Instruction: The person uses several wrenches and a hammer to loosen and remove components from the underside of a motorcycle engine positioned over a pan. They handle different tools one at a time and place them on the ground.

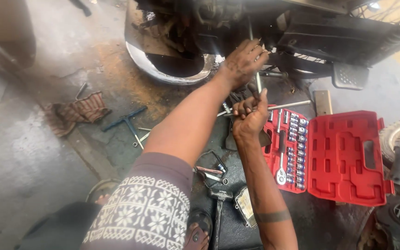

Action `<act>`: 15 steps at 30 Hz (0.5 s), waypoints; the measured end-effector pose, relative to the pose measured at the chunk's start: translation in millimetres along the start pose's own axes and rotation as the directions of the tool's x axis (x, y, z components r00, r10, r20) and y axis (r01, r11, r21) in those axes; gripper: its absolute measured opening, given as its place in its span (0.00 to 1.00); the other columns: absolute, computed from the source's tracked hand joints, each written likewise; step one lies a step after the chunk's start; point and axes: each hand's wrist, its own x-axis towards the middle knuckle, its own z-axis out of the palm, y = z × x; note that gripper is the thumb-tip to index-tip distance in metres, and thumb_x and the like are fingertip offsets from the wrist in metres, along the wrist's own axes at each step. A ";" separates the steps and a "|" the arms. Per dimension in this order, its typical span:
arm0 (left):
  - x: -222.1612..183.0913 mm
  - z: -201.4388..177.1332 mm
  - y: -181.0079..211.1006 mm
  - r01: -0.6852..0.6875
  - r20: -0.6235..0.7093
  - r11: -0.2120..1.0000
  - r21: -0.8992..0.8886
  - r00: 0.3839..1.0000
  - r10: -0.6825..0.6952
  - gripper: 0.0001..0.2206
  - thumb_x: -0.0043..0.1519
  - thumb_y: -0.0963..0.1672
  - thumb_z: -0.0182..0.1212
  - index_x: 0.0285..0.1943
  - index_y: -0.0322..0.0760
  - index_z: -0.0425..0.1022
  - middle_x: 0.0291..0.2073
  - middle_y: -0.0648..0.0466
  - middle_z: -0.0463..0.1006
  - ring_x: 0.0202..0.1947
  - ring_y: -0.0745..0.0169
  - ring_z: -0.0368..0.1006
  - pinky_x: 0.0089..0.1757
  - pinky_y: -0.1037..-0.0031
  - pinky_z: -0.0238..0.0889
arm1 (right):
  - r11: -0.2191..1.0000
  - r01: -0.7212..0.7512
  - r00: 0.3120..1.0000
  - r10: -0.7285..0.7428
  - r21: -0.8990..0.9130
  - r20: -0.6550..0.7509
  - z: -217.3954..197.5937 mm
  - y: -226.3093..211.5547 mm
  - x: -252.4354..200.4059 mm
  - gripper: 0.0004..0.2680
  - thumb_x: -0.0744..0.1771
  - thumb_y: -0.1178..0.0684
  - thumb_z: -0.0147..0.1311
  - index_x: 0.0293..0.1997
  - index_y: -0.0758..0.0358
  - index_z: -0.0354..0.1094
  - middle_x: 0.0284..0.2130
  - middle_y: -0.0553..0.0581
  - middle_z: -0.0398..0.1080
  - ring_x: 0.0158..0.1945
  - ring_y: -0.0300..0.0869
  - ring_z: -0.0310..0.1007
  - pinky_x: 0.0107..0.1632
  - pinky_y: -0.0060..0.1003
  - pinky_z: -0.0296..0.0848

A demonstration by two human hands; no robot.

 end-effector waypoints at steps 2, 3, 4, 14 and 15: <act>0.6 -5.2 1.4 0.007 0.022 1.000 -0.012 1.000 -0.006 0.12 0.58 0.38 0.58 0.51 0.32 0.73 0.49 0.43 0.76 0.61 0.41 0.67 0.63 0.54 0.59 | 1.000 -0.016 1.000 0.016 0.022 -0.002 3.5 -2.0 -1.1 0.19 0.73 0.40 0.43 0.49 0.71 0.70 0.15 0.46 0.47 0.17 0.35 0.44 0.26 0.34 0.55; 0.5 -8.3 2.9 0.010 0.032 1.000 -0.017 0.999 -0.010 0.12 0.58 0.38 0.57 0.51 0.32 0.74 0.49 0.43 0.77 0.61 0.41 0.67 0.63 0.55 0.59 | 0.999 -0.032 0.999 0.032 0.044 -0.010 4.4 -3.9 -2.3 0.19 0.73 0.40 0.43 0.49 0.71 0.70 0.14 0.46 0.47 0.17 0.34 0.44 0.26 0.33 0.55; 0.9 -12.0 2.8 0.016 0.020 0.999 -0.039 1.000 -0.015 0.12 0.58 0.38 0.57 0.51 0.32 0.74 0.49 0.43 0.77 0.61 0.41 0.67 0.62 0.55 0.60 | 0.997 -0.045 0.999 0.046 0.067 -0.012 6.2 -4.9 -1.9 0.19 0.73 0.40 0.43 0.49 0.71 0.70 0.14 0.46 0.47 0.17 0.34 0.45 0.26 0.33 0.55; 0.9 -28.1 8.4 0.088 -0.039 0.982 -0.170 0.995 -0.096 0.08 0.62 0.38 0.57 0.49 0.31 0.74 0.50 0.43 0.76 0.63 0.42 0.67 0.62 0.55 0.62 | 0.992 -0.048 0.996 0.057 0.119 -0.074 24.0 6.3 -11.1 0.18 0.72 0.39 0.43 0.47 0.69 0.70 0.14 0.46 0.49 0.17 0.34 0.46 0.27 0.34 0.55; 1.4 -29.6 7.9 0.093 -0.044 0.978 -0.188 0.994 -0.103 0.08 0.62 0.38 0.57 0.50 0.31 0.74 0.50 0.42 0.76 0.63 0.41 0.67 0.62 0.55 0.62 | 0.994 -0.042 0.994 0.052 0.096 -0.094 26.9 8.2 -12.6 0.19 0.72 0.39 0.43 0.48 0.69 0.70 0.14 0.45 0.49 0.17 0.34 0.46 0.27 0.34 0.55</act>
